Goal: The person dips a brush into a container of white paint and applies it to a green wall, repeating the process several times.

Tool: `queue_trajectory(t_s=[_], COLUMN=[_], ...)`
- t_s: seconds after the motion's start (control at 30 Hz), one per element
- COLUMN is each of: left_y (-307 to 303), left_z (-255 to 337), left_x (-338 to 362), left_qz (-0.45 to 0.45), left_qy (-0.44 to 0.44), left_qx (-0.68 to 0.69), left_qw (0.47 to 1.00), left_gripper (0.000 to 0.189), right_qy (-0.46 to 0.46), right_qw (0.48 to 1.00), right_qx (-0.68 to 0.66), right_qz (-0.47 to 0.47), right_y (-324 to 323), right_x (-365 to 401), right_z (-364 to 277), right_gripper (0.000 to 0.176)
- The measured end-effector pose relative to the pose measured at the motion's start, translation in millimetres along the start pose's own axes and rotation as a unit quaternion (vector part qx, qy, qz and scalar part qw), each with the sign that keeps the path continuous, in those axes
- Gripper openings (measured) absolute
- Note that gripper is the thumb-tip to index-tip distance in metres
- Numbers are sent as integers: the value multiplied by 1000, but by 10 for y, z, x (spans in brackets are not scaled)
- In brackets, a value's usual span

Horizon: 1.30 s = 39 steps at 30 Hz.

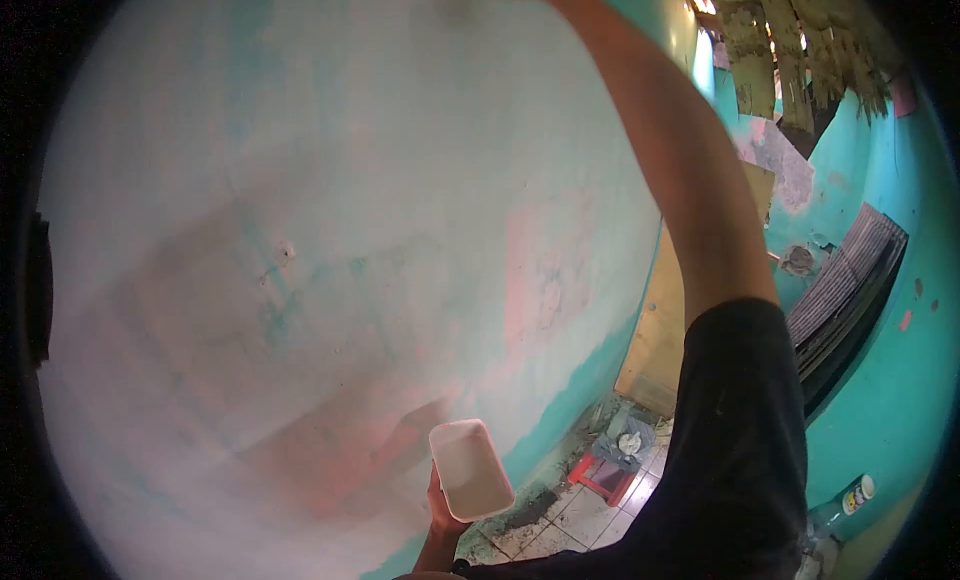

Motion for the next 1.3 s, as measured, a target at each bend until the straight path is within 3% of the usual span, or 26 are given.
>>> queue_trajectory(t_s=[0.07,0.1,0.2,0.23,0.27,0.3,0.33,0.4,0.47,0.5,0.53,0.6,0.67,0.7,0.73,0.77,0.8,0.83,0.87,0.9,1.03,1.17,1.23,1.3], left_y=[-142,-227,-547,-398,-91,42,-94,-347,-249,-262,-260,-157,-219,-295,-347,-390,-430,-483,-552,-625,-1013,-276,-258,-185], left_z=[-29,-63,-126,-129,-114,-145,-200,-215,-257,-273,-273,-272,-270,-275,-274,-258,-244,-242,-231,-215,-188,-86,-117,-184], left_x=[-81,-81,-90,38,208,341,343,311,477,495,524,641,663,662,642,629,614,615,608,602,411,476,410,294], left_qz=[-21,-38,-44,-36,-16,4,11,-120,-132,-93,-51,-10,39,33,27,32,29,28,33,29,-14,-189,-149,-166], left_qy=[30,51,32,33,44,51,47,6,-9,20,51,56,57,58,58,58,56,53,50,54,64,15,-4,14], left_qx=[6,14,48,50,13,-24,-20,96,108,69,30,24,15,29,43,42,43,45,46,42,0,-2,52,38], left_qw=[999,998,997,998,999,998,999,988,985,993,997,998,997,997,997,997,997,997,997,997,998,982,988,985], left_gripper=[56,59,61,61,54,48,48,63,63,63,62,55,49,49,49,49,49,49,49,52,61,69,72,79], right_qy=[-117,-205,-53,-100,8,56,61,-40,-99,-117,-13,0,-45,-42,-74,-104,-117,-45,-45,55,162,217,246,341], right_qw=[991,967,994,993,996,982,980,883,915,939,930,958,991,991,997,989,990,995,986,992,977,933,919,873], right_qx=[27,53,-94,-50,-70,-42,-42,-91,-49,-60,-60,-15,61,61,-15,-91,59,-29,-25,-77,-116,-185,-264,-319], right_qz=[55,140,34,32,-55,-177,-185,-459,-387,-316,-363,-286,-112,-112,-30,52,44,86,156,86,-71,-218,-161,-142], right_y=[581,819,1178,1309,1301,1297,1253,1459,1373,1230,1047,588,368,473,571,692,831,1021,1281,1304,1596,1499,1237,769], right_x=[691,1101,2702,3218,3618,3893,3976,4102,3405,2826,2246,1445,938,893,916,1000,1506,1990,2484,2992,4812,5600,5755,5749], right_z=[110,162,-82,-96,-195,-222,-153,-36,27,88,104,-40,97,222,295,386,214,82,112,-91,-406,-476,-621,-838], right_gripper=[15,19,12,12,19,24,24,23,18,19,21,18,25,25,23,21,19,18,15,15,24,26,27,31])
Point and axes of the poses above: each hand's wrist, its own x-axis away from the middle knuckle, its own y-axis out of the palm, z = x × y, the point moved 4 cm from there along -x, towards the middle knuckle, and after that the axes turned 8 degrees about z, right-handed, at the moved point
